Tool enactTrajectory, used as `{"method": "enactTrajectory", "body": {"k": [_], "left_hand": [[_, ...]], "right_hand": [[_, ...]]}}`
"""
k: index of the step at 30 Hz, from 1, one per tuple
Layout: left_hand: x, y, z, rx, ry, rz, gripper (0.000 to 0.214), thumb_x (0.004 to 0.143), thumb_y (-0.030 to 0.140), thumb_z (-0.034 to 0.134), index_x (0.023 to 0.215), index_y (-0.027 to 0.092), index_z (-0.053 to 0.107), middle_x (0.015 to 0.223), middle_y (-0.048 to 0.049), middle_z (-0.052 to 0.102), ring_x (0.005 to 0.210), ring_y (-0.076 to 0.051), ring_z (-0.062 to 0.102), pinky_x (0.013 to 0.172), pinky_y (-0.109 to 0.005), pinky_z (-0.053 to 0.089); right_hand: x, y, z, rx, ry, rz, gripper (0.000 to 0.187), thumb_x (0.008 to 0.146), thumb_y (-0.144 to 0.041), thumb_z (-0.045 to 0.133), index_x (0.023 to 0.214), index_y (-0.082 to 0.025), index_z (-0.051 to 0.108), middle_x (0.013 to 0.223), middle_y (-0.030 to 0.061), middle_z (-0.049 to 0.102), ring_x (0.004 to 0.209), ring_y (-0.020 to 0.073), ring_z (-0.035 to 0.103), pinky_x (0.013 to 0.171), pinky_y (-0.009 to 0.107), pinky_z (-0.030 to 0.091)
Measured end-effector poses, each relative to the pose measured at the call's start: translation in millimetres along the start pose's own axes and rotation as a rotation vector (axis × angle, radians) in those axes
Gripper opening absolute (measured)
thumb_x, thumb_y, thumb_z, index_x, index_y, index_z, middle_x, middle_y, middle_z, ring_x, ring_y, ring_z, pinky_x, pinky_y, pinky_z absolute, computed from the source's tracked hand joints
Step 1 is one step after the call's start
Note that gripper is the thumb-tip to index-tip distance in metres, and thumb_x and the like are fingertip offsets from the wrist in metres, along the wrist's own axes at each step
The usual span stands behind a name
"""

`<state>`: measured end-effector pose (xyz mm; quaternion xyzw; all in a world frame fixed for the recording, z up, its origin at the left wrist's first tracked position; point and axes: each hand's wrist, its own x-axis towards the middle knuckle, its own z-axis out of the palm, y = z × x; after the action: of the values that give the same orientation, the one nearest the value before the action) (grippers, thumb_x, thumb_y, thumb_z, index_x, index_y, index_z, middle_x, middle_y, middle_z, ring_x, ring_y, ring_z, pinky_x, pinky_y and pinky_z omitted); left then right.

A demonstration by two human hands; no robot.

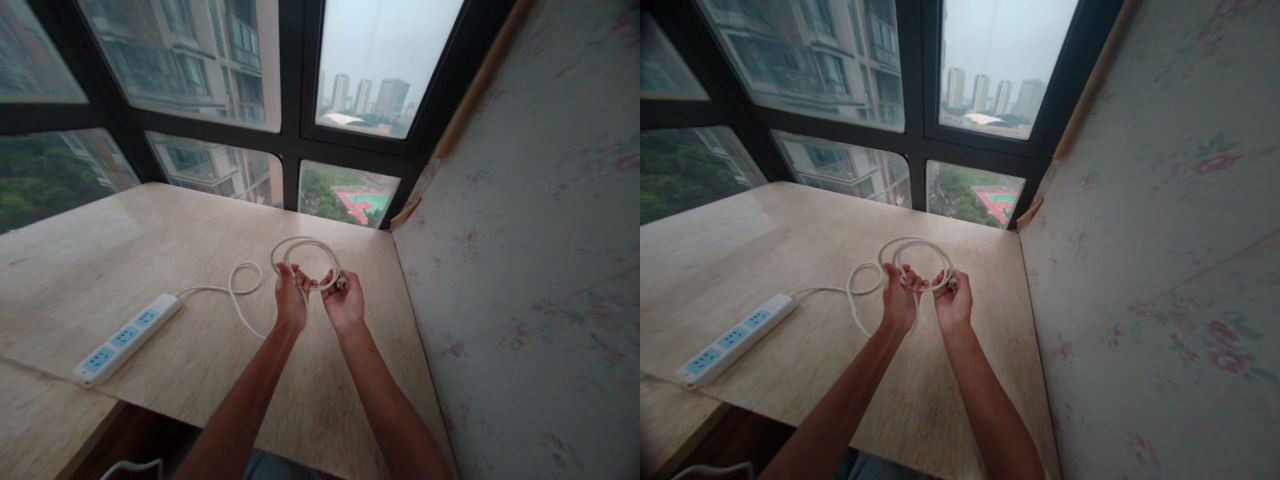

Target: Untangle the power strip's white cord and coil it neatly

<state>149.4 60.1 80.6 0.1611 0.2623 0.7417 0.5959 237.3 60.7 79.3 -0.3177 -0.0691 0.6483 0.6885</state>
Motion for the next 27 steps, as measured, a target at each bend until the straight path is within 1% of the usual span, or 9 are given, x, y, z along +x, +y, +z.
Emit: {"method": "enactTrajectory", "body": {"k": [5,8,11,13,16,19,21,23,27], "left_hand": [[8.0,20.9,-4.6,-0.058,0.029,-0.073,0.054,0.082,0.072,0.048,0.079,0.018,0.052,0.051,0.0075,0.040,0.044,-0.009,0.043,0.056,-0.026,0.047],[10.9,28.2,-5.9,-0.031,0.068,-0.065,0.053,0.084,0.070,0.046,0.079,0.018,0.052,0.051,0.0073,0.041,0.042,-0.009,0.043,0.055,-0.026,0.047],[12.1,31.9,-6.3,0.008,0.124,-0.075,0.050,0.085,0.067,0.048,0.077,0.018,0.051,0.049,0.0081,0.039,0.040,-0.009,0.041,0.053,-0.025,0.046],[11.7,33.2,-6.9,0.036,0.156,-0.092,0.048,0.086,0.064,0.050,0.076,0.018,0.050,0.047,0.0089,0.037,0.038,-0.008,0.039,0.050,-0.024,0.044],[9.1,33.0,-8.6,0.109,0.173,-0.089,0.046,0.084,0.063,0.055,0.076,0.018,0.049,0.047,0.0103,0.034,0.036,-0.007,0.035,0.044,-0.022,0.041],[5.7,29.5,-10.7,0.212,0.156,-0.051,0.044,0.080,0.059,0.061,0.074,0.019,0.046,0.048,0.0112,0.033,0.036,-0.006,0.032,0.040,-0.020,0.038],[3.8,25.9,-12.3,0.278,0.144,-0.023,0.043,0.081,0.057,0.062,0.071,0.020,0.042,0.049,0.0113,0.033,0.035,-0.005,0.030,0.038,-0.019,0.036],[2.4,21.7,-14.1,0.347,0.143,0.000,0.044,0.082,0.058,0.059,0.068,0.021,0.040,0.049,0.0111,0.032,0.034,-0.005,0.029,0.035,-0.018,0.033],[1.3,13.7,-19.4,0.495,0.159,0.051,0.046,0.084,0.063,0.053,0.069,0.021,0.041,0.049,0.0099,0.034,0.034,-0.006,0.031,0.033,-0.018,0.032]], "right_hand": [[-0.4,-4.9,0.4,-0.172,-0.132,0.028,0.008,0.073,-0.024,0.065,0.078,-0.018,0.064,0.079,0.0042,0.074,0.074,0.0161,0.071,0.068,0.027,0.059],[4.2,-11.6,-5.0,-0.346,-0.241,0.026,0.020,0.071,-0.029,0.070,0.086,-0.018,0.065,0.087,0.0067,0.075,0.074,0.0182,0.072,0.058,0.026,0.058],[11.5,-22.7,-13.5,-0.496,-0.369,0.076,0.030,0.072,-0.031,0.071,0.098,-0.018,0.066,0.091,0.0077,0.076,0.066,0.0159,0.070,0.046,0.020,0.052],[15.8,-31.3,-20.0,-0.575,-0.482,0.142,0.033,0.074,-0.031,0.070,0.103,-0.017,0.066,0.095,0.0090,0.075,0.064,0.0145,0.069,0.047,0.019,0.051],[18.9,-42.8,-28.3,-0.669,-0.619,0.222,0.029,0.075,-0.029,0.070,0.100,-0.015,0.065,0.103,0.0115,0.074,0.068,0.0148,0.070,0.051,0.020,0.053],[17.9,-48.4,-32.5,-0.739,-0.709,0.275,0.030,0.072,-0.028,0.074,0.095,-0.015,0.062,0.112,0.0131,0.071,0.076,0.0194,0.073,0.052,0.021,0.053],[16.2,-48.2,-32.6,-0.772,-0.738,0.326,0.035,0.072,-0.034,0.075,0.097,-0.016,0.059,0.110,0.0131,0.071,0.073,0.0213,0.074,0.048,0.022,0.052],[14.5,-45.0,-31.1,-0.795,-0.725,0.371,0.043,0.075,-0.047,0.072,0.101,-0.017,0.056,0.099,0.0119,0.074,0.060,0.0200,0.072,0.041,0.022,0.049],[13.3,-31.5,-26.7,-0.894,-0.595,0.343,0.051,0.075,-0.061,0.067,0.098,-0.017,0.055,0.078,0.0079,0.075,0.028,0.0086,0.051,0.025,0.016,0.030]]}}
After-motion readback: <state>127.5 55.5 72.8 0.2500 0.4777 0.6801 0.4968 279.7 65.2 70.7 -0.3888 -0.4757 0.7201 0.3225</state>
